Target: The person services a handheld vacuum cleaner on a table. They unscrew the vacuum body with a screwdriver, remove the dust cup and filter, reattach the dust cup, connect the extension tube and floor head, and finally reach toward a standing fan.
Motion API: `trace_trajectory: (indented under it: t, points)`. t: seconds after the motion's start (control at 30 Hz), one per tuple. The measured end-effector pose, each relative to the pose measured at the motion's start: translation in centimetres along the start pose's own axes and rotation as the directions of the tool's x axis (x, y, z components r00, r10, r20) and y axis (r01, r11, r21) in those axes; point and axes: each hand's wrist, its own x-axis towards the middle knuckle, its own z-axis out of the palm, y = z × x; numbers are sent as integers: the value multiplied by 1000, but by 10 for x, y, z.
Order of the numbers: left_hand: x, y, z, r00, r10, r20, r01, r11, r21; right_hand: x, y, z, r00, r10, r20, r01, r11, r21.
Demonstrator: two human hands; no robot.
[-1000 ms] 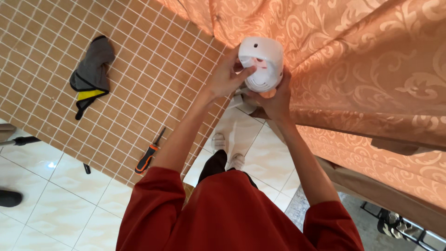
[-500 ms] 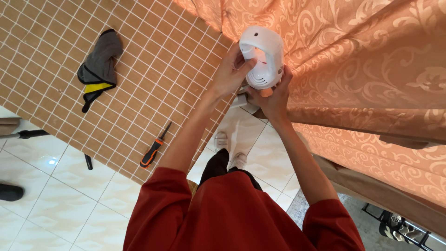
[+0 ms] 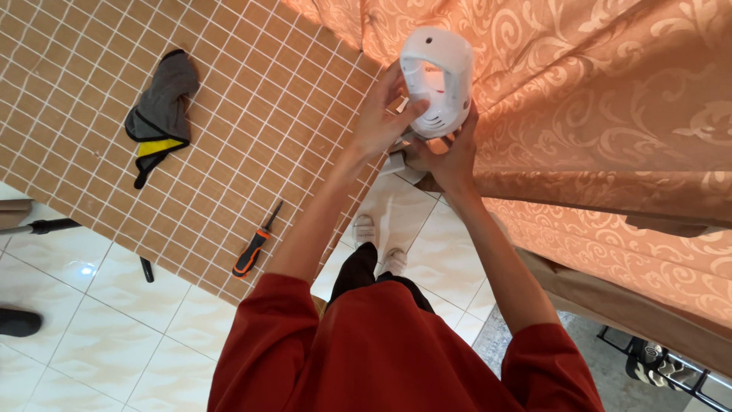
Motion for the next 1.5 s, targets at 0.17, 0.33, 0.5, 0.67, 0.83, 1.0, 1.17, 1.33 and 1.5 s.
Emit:
trace_trajectory:
  t: [0.17,0.33,0.5,0.67,0.83,1.0,1.17,1.33,1.5]
  points:
    - [4,-5,3,1000,19,21,-21,991,134,11,0,0,999,-25,-33,25,1000,19]
    - [-4,-5,2,998,44,38,-45,998,39,23,-4,-10,997,60,-53,-66,991,-118]
    - [-5,-3,-3,991,-129,36,127,991,46,41,-2,-15,998,-3,-57,-2,995,-97]
    - [-9,-9,-8,986,-159,41,156,985,69,50,3,-15,995,84,-50,-88,991,-98]
    - [-14,-16,-11,989,-147,22,145,985,94,44,3,-15,998,65,-14,-66,996,-59]
    - [-16,-17,-12,981,-194,3,193,977,91,41,3,-16,991,131,1,-131,989,-65]
    - [-17,-19,-10,975,-217,-41,220,972,85,40,10,-17,994,105,11,-104,993,-57]
    - [-19,-24,-7,987,-145,-73,150,986,71,39,14,-19,994,100,33,-99,994,-37]
    - [-23,-29,-1,966,-244,-86,239,969,-66,38,14,-20,994,99,39,-97,993,-67]
